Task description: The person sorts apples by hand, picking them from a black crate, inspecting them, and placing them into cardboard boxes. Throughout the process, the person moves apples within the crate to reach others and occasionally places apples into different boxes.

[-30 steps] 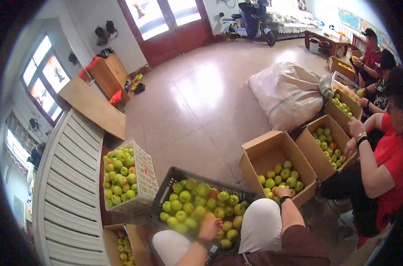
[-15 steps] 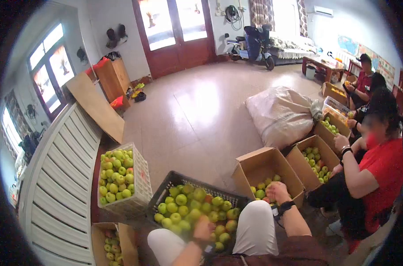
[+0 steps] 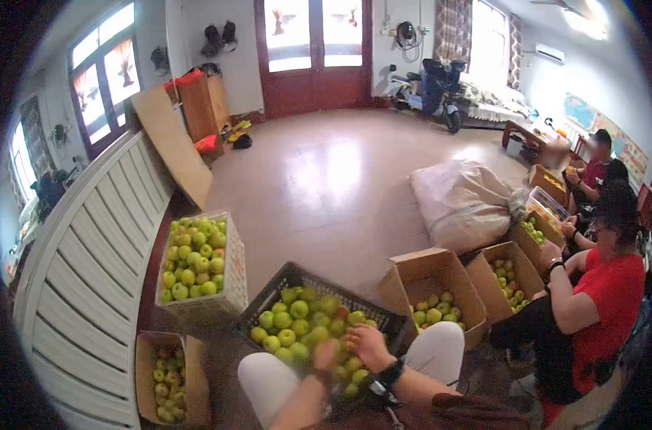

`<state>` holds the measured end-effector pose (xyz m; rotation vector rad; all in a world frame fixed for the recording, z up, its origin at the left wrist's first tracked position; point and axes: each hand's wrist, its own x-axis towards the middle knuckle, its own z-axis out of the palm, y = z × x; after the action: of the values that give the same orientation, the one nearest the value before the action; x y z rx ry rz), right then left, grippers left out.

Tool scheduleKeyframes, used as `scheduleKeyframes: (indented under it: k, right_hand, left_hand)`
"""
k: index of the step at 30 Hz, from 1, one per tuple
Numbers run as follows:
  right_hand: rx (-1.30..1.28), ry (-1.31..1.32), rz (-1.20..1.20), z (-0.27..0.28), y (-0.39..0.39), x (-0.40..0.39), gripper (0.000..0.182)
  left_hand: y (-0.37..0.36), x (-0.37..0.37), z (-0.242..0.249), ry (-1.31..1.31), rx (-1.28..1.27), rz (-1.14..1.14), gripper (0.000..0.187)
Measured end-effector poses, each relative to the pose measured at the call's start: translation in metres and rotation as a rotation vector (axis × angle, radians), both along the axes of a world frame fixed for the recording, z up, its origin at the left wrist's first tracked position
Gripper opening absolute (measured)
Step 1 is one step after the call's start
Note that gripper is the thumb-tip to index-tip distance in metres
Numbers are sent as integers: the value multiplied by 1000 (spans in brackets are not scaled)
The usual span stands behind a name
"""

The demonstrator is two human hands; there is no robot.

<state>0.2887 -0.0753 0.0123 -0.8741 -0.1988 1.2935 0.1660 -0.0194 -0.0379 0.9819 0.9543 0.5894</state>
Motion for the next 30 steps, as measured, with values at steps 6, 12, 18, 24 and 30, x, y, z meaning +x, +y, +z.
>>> scheduleKeyframes:
  k: [6,12,18,24,30]
  right_hand:
    - [-424,-1288,147,-73,23,-10,51]
    - [-385,-1638,355,-125,49,5,50]
    - [-583,-1784,874,-119,61,-10,52]
    - [-649,-1878,867,-127,51,-10,54]
    - [-665,-1947,944,-132,66,-1,46]
  left_hand:
    - [19,-6,-54,108,234,48,32]
    - [4,-9,-10,146,155,176,27]
    - [7,-25,-18,78,70,186,24]
    - [12,-38,-35,190,70,156,31]
    - [16,-49,-28,164,81,62,31]
